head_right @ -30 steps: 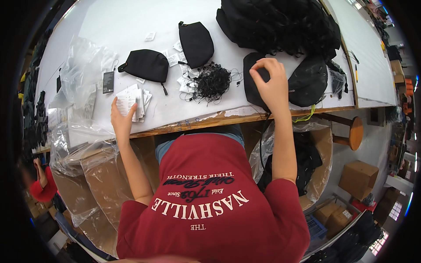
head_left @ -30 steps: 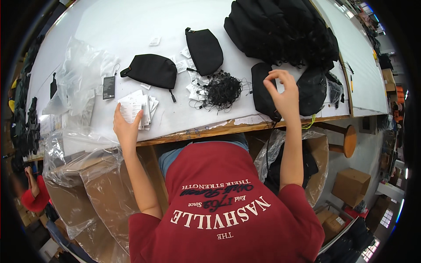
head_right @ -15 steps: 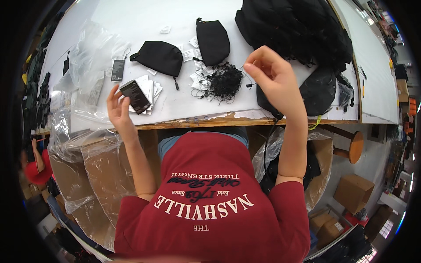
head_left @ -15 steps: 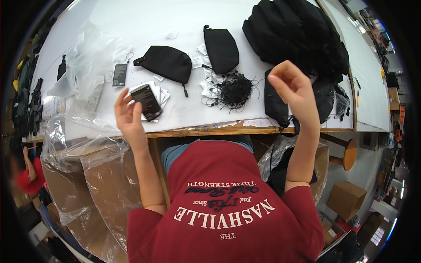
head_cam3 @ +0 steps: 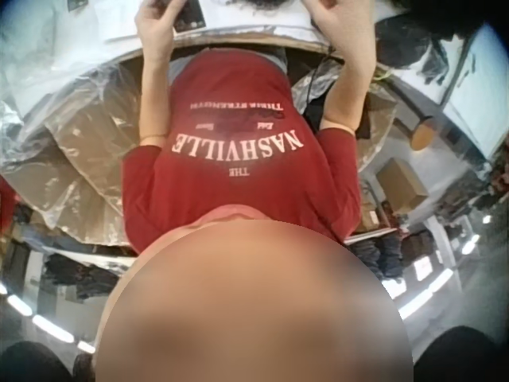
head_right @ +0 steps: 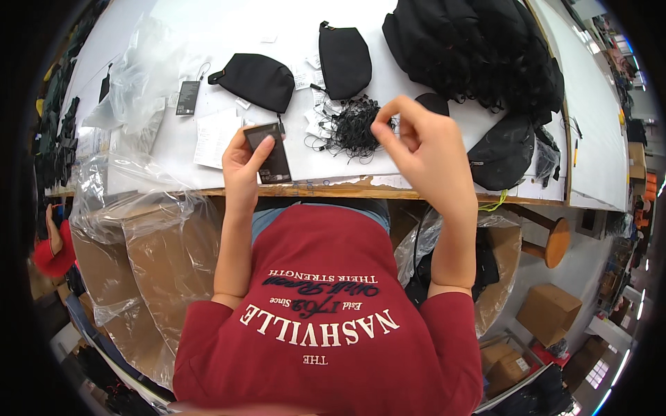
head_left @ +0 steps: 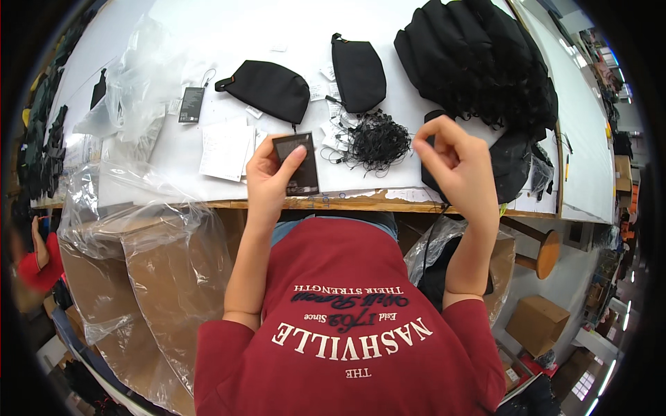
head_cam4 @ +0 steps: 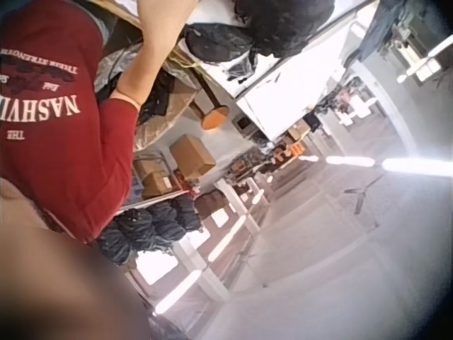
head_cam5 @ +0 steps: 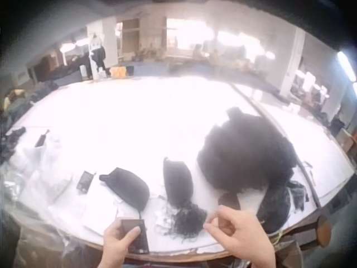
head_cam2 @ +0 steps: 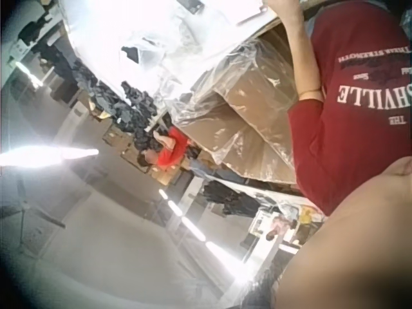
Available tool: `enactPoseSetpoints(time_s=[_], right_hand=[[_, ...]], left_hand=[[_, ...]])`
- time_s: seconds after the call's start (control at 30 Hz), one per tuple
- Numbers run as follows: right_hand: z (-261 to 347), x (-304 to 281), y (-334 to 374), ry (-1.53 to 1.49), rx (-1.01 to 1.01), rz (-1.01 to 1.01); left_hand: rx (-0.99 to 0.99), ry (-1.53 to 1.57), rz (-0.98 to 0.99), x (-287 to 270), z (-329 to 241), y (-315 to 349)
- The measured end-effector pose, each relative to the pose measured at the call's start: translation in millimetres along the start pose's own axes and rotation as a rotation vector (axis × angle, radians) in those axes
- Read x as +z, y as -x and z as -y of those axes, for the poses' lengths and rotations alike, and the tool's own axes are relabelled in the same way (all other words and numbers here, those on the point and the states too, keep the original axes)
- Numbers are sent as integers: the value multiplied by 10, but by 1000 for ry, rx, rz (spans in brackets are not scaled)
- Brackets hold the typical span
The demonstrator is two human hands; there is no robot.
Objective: Inspecting and organizing small black zippered soft cases, checking labels and interior contents.
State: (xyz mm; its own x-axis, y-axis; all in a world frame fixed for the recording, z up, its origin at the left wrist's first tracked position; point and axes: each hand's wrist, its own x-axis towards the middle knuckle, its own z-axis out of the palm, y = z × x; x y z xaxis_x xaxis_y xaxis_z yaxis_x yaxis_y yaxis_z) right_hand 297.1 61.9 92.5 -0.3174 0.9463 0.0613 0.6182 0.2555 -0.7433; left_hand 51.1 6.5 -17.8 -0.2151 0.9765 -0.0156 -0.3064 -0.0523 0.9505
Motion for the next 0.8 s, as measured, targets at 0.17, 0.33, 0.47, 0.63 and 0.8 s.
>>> enactPoseSetpoints(time_s=[0.17, 0.33, 0.47, 0.63, 0.8], right_hand=[[55, 136, 54, -56, -68, 361], [-37, 340, 99, -199, -14, 258], [-155, 339, 161, -254, 52, 212], [-484, 268, 235, -325, 143, 104], [-649, 520, 380, -285, 134, 481]], left_hand=[[296, -544, 282, 223, -132, -75], [59, -295, 600, 324, -164, -36], [-89, -201, 681, 181, -67, 2], [-98, -218, 429, -85, -31, 20], [-43, -416, 484, -199, -150, 50]])
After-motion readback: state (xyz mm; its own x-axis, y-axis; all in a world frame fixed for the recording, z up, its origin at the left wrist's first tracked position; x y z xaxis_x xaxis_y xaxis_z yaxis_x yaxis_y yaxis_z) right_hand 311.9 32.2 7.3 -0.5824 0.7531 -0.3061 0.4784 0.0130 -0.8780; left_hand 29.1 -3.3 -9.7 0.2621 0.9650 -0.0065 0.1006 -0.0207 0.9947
